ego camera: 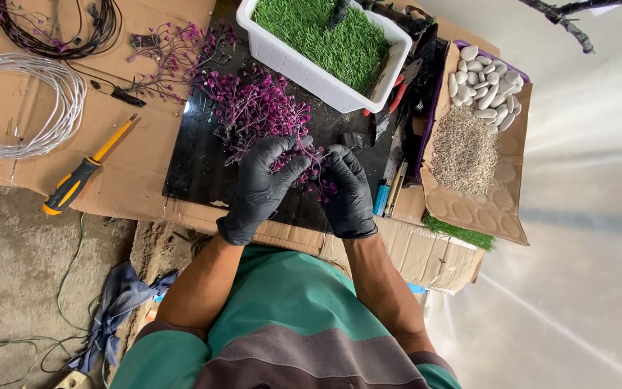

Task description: The person assembles an artificial bonsai tree by attaching purple leafy branches to a black wire frame. They repeatedly pick up small purple branches from a pile on the table and insert them into the main structure, adjusting the placement to create a full appearance.

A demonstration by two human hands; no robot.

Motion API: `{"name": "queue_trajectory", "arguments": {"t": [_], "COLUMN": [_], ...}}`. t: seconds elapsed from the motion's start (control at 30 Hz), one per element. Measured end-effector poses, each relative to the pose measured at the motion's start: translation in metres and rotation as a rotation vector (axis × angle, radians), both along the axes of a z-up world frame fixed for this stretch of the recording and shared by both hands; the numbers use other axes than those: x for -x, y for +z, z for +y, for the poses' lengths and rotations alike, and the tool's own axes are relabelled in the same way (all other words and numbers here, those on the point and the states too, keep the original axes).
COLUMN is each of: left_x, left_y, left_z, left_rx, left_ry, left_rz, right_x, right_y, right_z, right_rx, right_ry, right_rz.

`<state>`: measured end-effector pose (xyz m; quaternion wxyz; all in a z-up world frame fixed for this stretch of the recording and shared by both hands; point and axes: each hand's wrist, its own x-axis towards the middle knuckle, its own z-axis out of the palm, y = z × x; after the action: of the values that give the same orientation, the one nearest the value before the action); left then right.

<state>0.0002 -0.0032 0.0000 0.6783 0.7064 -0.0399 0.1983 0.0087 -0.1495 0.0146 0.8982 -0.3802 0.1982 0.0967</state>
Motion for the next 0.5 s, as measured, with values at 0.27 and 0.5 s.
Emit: {"name": "queue_trajectory", "arguments": {"t": [0.27,0.5], "left_x": [-0.004,0.000], "left_y": [-0.021,-0.014], "left_z": [-0.009,-0.018], "left_rx": [0.076,0.060], "left_ry": [0.048,0.054], "left_rz": [0.228,0.178], "right_x": [-0.007,-0.012], "right_y": [0.017,-0.022], "right_z": [-0.008,-0.014], "right_rx": [0.607,0.889], "right_ry": [0.221,0.188], "right_rz": [-0.279,-0.371]}}
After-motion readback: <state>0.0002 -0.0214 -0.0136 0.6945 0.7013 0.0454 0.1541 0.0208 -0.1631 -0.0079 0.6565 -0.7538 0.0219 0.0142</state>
